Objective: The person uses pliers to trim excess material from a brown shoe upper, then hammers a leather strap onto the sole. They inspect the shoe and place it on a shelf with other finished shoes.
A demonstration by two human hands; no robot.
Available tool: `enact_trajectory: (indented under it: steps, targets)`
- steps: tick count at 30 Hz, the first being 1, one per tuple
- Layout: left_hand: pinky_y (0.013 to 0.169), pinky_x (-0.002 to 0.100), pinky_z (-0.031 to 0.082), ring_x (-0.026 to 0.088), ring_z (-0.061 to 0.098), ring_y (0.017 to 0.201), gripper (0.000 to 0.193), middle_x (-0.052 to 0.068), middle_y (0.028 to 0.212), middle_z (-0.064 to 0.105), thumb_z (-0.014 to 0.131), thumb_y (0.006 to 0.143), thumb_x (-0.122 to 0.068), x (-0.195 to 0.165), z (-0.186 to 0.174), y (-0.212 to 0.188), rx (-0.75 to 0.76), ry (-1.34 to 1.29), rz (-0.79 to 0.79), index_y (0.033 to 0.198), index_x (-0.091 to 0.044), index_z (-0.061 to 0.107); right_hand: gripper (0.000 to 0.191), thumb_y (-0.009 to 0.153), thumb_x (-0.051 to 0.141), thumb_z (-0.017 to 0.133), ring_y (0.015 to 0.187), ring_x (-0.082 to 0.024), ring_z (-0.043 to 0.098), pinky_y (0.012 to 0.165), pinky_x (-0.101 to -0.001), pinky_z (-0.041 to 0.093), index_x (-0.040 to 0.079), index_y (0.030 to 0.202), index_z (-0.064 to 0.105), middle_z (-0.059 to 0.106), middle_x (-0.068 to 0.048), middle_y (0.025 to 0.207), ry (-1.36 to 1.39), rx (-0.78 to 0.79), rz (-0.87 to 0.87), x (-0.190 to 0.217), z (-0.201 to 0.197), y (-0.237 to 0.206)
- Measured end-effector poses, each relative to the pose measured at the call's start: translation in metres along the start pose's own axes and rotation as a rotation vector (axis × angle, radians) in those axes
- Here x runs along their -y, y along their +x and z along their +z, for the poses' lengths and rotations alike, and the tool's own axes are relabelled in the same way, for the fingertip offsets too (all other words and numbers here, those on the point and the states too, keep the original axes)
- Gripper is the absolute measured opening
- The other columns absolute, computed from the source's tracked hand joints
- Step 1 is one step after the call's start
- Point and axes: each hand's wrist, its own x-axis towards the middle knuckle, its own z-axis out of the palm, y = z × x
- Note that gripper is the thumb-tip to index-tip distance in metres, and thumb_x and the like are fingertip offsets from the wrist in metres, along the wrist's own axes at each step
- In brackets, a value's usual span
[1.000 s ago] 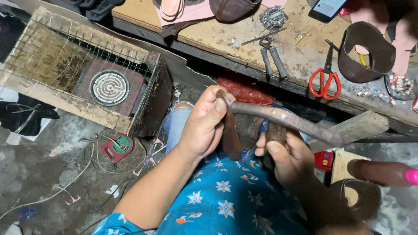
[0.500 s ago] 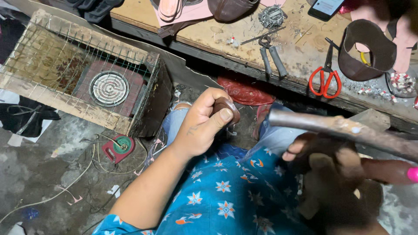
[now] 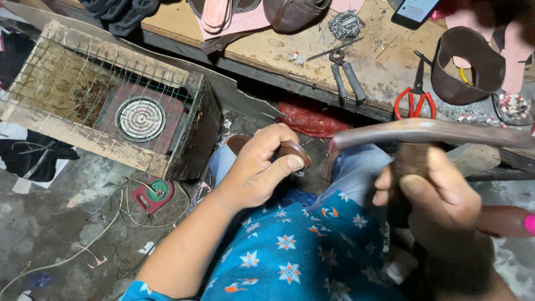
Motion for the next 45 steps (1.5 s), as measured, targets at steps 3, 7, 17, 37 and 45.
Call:
enact_trajectory:
  steps: [3,7,17,37,45]
  targets:
    - [0.093,0.028,0.043,0.010,0.055,0.096,0.018,0.001,0.099,0.059,0.065,0.102,-0.025,0.001,0.001,-0.002,0.034,0.012,0.055,0.107,-0.009,0.059,0.043,0.095,0.019,0.057,0.074,-0.015,0.064,0.068,-0.0284,0.054,-0.003,0.132,0.059,0.067,-0.009,0.091,-0.111,0.166,0.197,0.007,0.000,0.008]
    - [0.086,0.027,0.047,0.010,0.053,0.094,0.024,0.000,0.101,0.057,0.064,0.105,-0.030,0.005,0.009,-0.002,-0.068,-0.498,-0.201,0.112,-0.009,0.055,0.035,0.099,0.020,0.055,0.076,-0.014,0.063,0.071,-0.0277,0.053,0.001,0.128,0.058,0.066,-0.009,0.094,-0.026,0.075,0.095,-0.003,0.009,0.009]
    - [0.086,0.027,0.043,0.011,0.050,0.095,0.032,0.002,0.107,0.054,0.063,0.107,-0.036,0.013,0.034,-0.002,-0.329,-0.957,-0.192,0.118,-0.009,0.052,0.025,0.105,0.023,0.053,0.080,-0.013,0.067,0.077,-0.0284,0.058,0.000,0.113,0.056,0.069,-0.010,0.096,0.337,-0.067,-0.213,-0.051,0.047,-0.008]
    - [0.084,0.033,0.054,0.016,0.063,0.093,0.019,0.008,0.104,0.065,0.067,0.098,-0.009,0.036,-0.008,0.014,-0.666,-0.460,-0.296,0.113,-0.006,0.056,0.034,0.102,0.007,0.055,0.084,-0.017,0.064,0.080,-0.0326,0.055,-0.001,0.133,0.046,0.063,-0.012,0.099,0.353,-0.093,-0.047,-0.087,0.031,-0.008]
    - [0.087,0.033,0.055,0.015,0.067,0.095,0.013,0.006,0.107,0.069,0.063,0.104,-0.013,0.028,-0.001,0.008,-0.489,-1.124,-0.440,0.114,-0.005,0.062,0.025,0.097,0.000,0.059,0.083,-0.020,0.060,0.077,-0.0326,0.051,-0.006,0.120,0.051,0.061,-0.014,0.097,0.259,-0.050,0.149,-0.100,0.043,-0.005]
